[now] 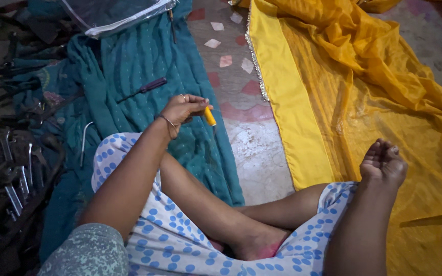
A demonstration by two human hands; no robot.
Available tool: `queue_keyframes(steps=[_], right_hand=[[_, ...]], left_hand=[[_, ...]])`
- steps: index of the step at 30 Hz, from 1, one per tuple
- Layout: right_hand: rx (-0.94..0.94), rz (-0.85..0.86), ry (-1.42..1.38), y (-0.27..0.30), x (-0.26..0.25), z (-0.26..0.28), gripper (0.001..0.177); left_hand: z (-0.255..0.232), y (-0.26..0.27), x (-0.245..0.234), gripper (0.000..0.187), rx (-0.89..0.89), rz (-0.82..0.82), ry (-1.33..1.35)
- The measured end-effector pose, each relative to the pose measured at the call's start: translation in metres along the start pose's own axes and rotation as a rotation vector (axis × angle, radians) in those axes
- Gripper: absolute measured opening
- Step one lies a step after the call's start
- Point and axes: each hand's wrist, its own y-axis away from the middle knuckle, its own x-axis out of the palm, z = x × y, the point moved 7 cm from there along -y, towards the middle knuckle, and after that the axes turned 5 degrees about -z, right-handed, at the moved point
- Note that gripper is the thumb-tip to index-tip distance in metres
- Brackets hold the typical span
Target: The person prepares to sew by hand, handling a yellow spool of thread and attempting to thread a needle while sitting on the floor next to yellow and teal fabric.
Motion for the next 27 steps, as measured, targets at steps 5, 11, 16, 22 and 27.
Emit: queue_keyframes(steps=[5,11,16,22,27], right_hand=[[-0.028,0.027,0.100,0.004,0.006,-0.009,0.023],[-0.019,0.089,0.153,0.006,0.011,-0.015,0.022],[-0.030,0.088,0.168,-0.002,0.005,-0.012,0.019],[-0.027,0.100,0.108,-0.008,0.003,-0.009,0.020],[-0.016,0.032,0.115,-0.006,0.000,-0.005,0.021]], left_hand=[[-0.006,0.000,0.005,0.019,0.147,0.020,0.277],[-0.036,0.017,0.020,0.012,0.492,-0.095,-0.225],[-0.076,0.068,0.032,0.019,0.961,-0.292,-0.629],[-0.053,0.037,0.015,0.014,0.655,-0.323,-0.237],[-0.031,0.010,0.002,0.019,0.527,-0.263,0.126]])
